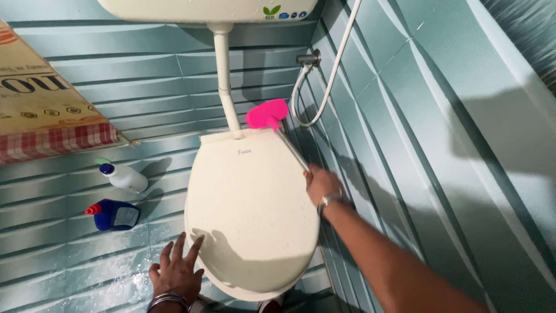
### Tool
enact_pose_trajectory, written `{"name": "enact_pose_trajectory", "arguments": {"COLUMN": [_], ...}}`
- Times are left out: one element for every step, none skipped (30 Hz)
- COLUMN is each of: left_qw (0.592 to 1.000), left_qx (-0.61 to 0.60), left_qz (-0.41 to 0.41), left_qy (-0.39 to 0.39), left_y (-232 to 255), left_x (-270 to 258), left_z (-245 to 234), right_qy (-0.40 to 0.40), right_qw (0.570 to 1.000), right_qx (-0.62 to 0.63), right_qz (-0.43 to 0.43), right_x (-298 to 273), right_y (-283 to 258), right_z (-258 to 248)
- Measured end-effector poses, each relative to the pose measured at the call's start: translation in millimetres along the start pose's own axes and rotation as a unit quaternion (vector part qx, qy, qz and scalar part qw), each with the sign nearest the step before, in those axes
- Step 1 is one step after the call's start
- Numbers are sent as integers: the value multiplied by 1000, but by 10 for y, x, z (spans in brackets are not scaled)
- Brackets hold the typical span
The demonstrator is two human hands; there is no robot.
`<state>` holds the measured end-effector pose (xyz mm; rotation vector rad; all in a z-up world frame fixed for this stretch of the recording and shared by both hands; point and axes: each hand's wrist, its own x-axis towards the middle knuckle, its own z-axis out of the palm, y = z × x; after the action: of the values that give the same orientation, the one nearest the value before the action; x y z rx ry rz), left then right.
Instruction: The person scrubs the closed toilet seat and lid with a pink toilet brush. The person repeatedly wipes the top surface of the toilet seat and lid, moving the brush back and forth across the entire area.
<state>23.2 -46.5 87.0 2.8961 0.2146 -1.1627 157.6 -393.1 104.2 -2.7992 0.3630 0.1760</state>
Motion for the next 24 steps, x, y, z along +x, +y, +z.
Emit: {"name": "enact_pose_trajectory", "arguments": {"left_qw": [1000, 1000, 1000, 1000, 999, 999, 999, 999, 999, 998, 998, 998, 998, 998, 998, 998, 998, 997, 997, 996, 994, 993, 992, 991], "left_qx": [3, 4, 6, -5, -15, -25, -32, -40, -48, -48, -48, -48, -46, -43, -40, -46, -52, -58, -71, -83, -95, -106, -116, -127], "left_qz": [4, 7, 10, 11, 12, 11, 2, -6, -14, -21, -28, -34, -37, -40, -42, -39, -36, -35, -37, -41, -45, -43, -41, -39], "left_qy": [0, 5, 10, 18, 26, 31, 24, 23, 23, 18, 13, 6, 6, 4, 2, 9, 17, 29, 20, 12, 4, 9, 14, 20], "left_y": [19, 45, 52, 60, 81, 64, 46, 47, 36, 18, -4, -22, -31, -37, -39, -26, -12, -6, 28, 59, 74, 89, 102, 109], "left_x": [-35, -38, -22, -4, 29, 8, -27, -4, 9, 23, 30, 28, 49, 61, 70, 65, 63, 89, 113, 139, 169, 180, 172, 188], "left_z": [32, 50, 56, 73, 82, 110, 140, 126, 108, 79, 54, 50, 35, 22, 18, 38, 61, 63, 76, 90, 100, 126, 164, 182], "right_qy": [-17, -29, -33, -42, -45, -52, -59, -88, -117, -164, -210, -230, -250, -272, -238, -204, -187, -168, -160, -153, -175, -196, -217, -245], "right_qw": [1000, 1000, 999, 999, 999, 998, 998, 995, 990, 980, 966, 959, 950, 940, 954, 966, 970, 975, 980, 984, 981, 978, 974, 967], "right_qx": [-5, -9, -15, -22, -21, -20, -18, -21, -24, -45, -66, -56, -47, -38, -43, -49, -25, 2, -11, -22, -24, -28, -31, -48], "right_qz": [4, 5, 14, 24, 24, 24, 24, 50, 76, 106, 136, 158, 180, 204, 177, 152, 151, 146, 118, 88, 78, 70, 62, 42], "right_x": [-195, -355, -496, -662, -755, -851, -974, -1082, -1200, -1314, -1354, -1328, -1302, -1316, -1260, -1173, -1077, -951, -847, -761, -753, -805, -874, -967], "right_y": [-13, -37, -46, -9, 42, 93, 168, 270, 396, 534, 656, 766, 851, 888, 839, 757, 627, 428, 220, -7, -210, -364, -446, -435], "right_z": [47, 124, 217, 320, 414, 515, 609, 675, 715, 722, 713, 693, 661, 635, 641, 641, 648, 673, 680, 682, 673, 648, 599, 527]}}
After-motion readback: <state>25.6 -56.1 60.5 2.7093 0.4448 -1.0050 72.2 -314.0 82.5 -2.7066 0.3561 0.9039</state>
